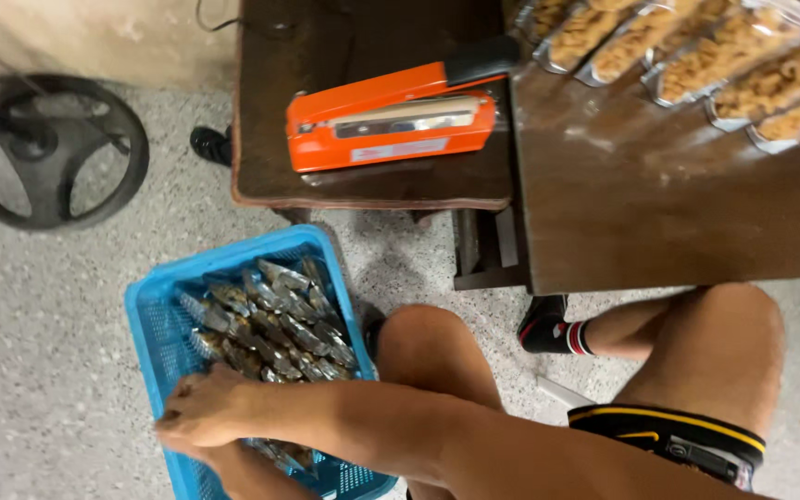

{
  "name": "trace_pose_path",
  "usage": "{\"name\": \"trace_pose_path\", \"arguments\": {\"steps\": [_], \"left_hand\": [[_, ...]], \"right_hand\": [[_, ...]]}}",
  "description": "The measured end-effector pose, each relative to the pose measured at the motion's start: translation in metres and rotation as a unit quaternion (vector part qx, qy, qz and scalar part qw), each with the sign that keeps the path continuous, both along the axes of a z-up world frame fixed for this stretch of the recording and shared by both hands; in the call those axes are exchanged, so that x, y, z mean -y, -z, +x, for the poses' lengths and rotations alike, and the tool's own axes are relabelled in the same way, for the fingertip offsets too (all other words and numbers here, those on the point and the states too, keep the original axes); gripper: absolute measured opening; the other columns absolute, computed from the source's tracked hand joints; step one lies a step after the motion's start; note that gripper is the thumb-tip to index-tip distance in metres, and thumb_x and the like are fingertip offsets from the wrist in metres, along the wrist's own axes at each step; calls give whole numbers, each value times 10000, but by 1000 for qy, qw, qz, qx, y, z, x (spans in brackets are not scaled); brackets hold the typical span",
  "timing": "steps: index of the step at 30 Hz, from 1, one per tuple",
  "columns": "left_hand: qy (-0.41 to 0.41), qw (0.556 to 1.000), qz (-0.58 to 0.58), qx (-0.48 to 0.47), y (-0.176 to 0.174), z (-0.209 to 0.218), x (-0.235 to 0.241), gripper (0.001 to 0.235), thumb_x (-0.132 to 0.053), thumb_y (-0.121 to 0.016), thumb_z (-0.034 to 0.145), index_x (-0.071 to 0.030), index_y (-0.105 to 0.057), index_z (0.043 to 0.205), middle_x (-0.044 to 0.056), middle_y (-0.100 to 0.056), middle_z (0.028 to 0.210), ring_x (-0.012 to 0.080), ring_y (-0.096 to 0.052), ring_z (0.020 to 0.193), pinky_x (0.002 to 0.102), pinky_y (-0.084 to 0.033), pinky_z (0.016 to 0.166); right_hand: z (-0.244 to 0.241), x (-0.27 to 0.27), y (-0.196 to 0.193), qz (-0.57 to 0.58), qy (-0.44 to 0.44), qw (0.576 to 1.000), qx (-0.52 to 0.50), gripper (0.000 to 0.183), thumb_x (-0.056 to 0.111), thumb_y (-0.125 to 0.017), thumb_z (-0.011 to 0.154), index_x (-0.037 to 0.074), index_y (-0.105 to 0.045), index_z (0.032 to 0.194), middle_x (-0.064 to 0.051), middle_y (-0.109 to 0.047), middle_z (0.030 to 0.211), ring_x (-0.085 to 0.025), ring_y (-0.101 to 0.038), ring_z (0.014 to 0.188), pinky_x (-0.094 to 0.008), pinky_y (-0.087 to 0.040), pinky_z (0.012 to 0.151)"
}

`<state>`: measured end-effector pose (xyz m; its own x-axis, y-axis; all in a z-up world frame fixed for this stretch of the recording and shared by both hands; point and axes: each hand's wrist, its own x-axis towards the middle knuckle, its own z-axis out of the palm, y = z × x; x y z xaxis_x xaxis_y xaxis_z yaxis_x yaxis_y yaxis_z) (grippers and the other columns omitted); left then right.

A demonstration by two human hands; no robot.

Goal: The person seals plastic bags containing fried food using a manual heat sealer and places the finished bags into a blue plastic basket.

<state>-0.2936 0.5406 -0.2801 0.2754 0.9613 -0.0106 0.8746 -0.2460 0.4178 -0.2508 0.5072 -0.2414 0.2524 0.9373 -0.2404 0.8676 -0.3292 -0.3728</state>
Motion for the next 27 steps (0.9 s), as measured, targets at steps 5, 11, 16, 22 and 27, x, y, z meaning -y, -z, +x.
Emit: {"name": "trace_pose_path", "arguments": {"steps": [5, 11, 16, 22, 27], "left_hand": [[40, 983, 15, 177, -90, 6, 6, 208, -73, -620, 947, 29, -685, 1117, 109, -685, 975, 178, -598, 850, 329, -500, 694], [229, 894, -39, 383, -212, 86, 120, 176, -34, -599, 957, 57, -704, 1063, 93, -685, 905, 131, -574, 802, 299, -481, 663], [370, 835, -169, 369, -280, 175, 265, 172, -55, -649, 946, 49, -724, 1061, 73, -683, 786, 107, -550, 729, 294, -486, 625], [467, 701, -265, 469, -287, 272, 394, 207, -122, -710, 942, 30, -762, 1072, 50, -774, 909, 77, -650, 827, 240, -544, 755], [437, 744, -352, 364, -247, 315, 438, 334, -285, -752, 1002, 42, -821, 1021, 141, -742, 841, 105, -591, 761, 254, -501, 715]], "right_hand": [[69, 58, -120, 168, -24, 986, -5, 575, 230, -527, 963, 381, -432, 1510, -47, -510, 1543, -331, -569, 1293, -512, -556, 923], [138, 203, -215, 420, 43, 905, -52, 832, 29, -666, 846, 379, -419, 1558, -80, -484, 1569, -308, -564, 1386, -399, -497, 1153], [190, 359, -272, 393, 190, 896, 78, 747, 75, -750, 773, 252, -557, 1472, -48, -595, 1471, -282, -584, 1379, -414, -496, 1161], [253, 501, -290, 333, 319, 857, 230, 521, 47, -662, 839, 65, -628, 1358, -126, -626, 1402, -337, -573, 1331, -452, -470, 1136], [319, 572, -262, 239, 401, 806, 364, 558, 33, -645, 841, 18, -616, 1398, -178, -612, 1412, -391, -561, 1309, -459, -455, 1112]]}}
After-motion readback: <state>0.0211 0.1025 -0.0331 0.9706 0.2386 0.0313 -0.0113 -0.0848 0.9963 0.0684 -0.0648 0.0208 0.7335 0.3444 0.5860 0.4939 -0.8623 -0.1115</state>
